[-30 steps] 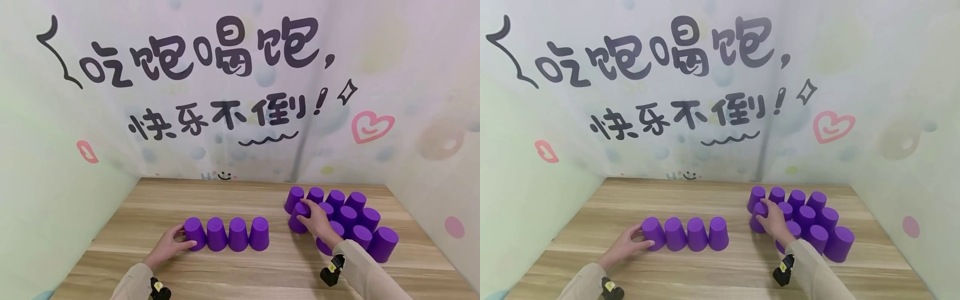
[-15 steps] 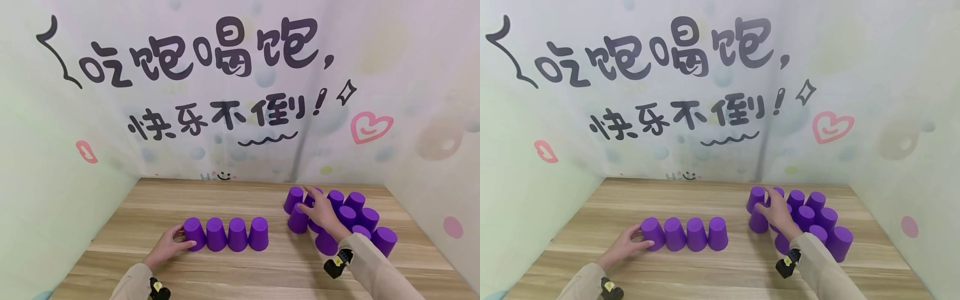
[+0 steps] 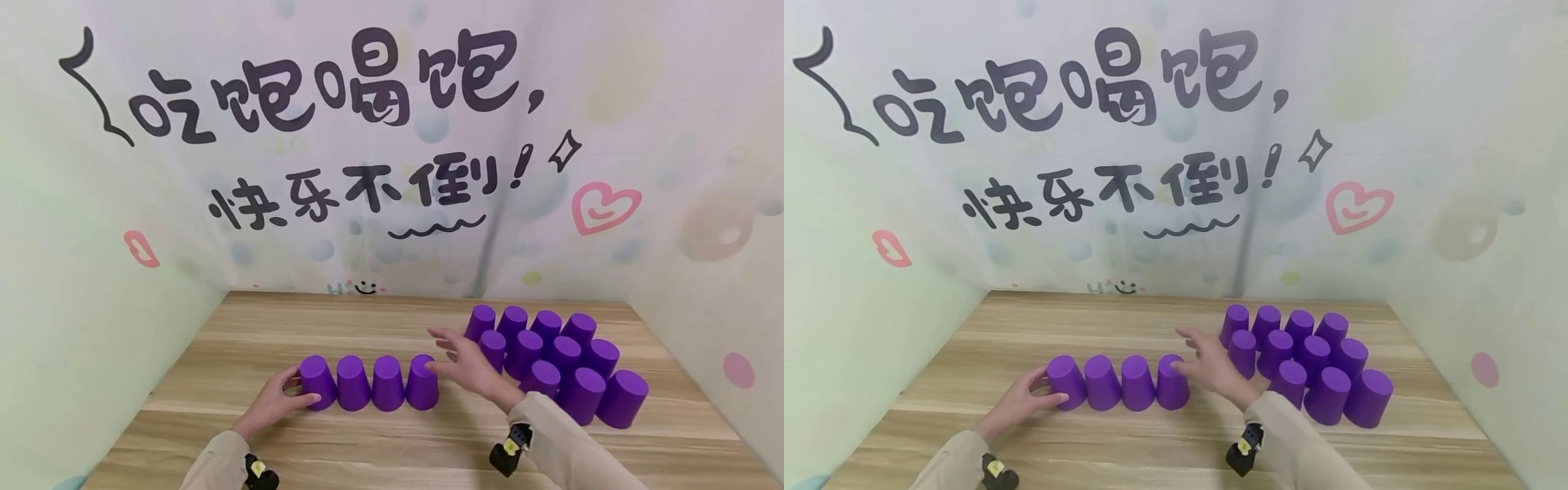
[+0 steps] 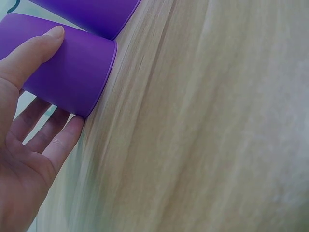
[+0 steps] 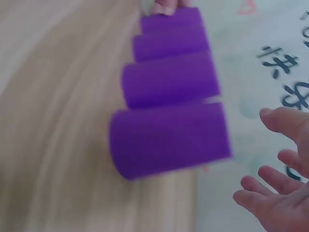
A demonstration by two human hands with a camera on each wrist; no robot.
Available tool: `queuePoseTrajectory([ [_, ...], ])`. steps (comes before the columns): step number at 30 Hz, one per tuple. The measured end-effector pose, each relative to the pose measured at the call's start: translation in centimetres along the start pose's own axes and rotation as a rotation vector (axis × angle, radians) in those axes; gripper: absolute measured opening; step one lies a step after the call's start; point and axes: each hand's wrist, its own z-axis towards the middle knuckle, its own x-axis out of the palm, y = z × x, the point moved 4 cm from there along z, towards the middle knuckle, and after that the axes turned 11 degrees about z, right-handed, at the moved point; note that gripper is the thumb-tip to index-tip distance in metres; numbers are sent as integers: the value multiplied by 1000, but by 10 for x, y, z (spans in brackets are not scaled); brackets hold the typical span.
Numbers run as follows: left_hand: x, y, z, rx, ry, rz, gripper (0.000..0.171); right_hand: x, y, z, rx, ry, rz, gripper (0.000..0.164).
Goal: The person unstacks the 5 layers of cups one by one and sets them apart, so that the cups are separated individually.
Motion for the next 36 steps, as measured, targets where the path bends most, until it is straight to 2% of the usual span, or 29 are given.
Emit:
queuePoseTrajectory([
  [3, 1, 0, 0, 1, 1, -3, 66, 15, -8, -1, 3, 56, 8, 57],
  [7, 1, -1, 1, 10, 8, -2, 67, 25, -17, -2, -10, 66, -48, 54],
  [12, 0, -1, 2, 26, 13, 8, 67, 28, -26, -4, -15, 47, -111, 51],
  [18, 1, 0, 2, 21, 9, 12, 66, 27, -25, -7, -16, 59, -67, 51],
  [24, 1, 0, 1, 10, 0, 6, 65, 7, -17, -13, -4, 54, -54, 53],
  [31, 0, -1, 1, 6, -1, -12, 65, -33, -12, -25, 39, -11, -192, 55],
  [36, 0, 2, 2, -2, 7, -12, 64, -54, -14, -37, 69, -19, -247, 53],
])
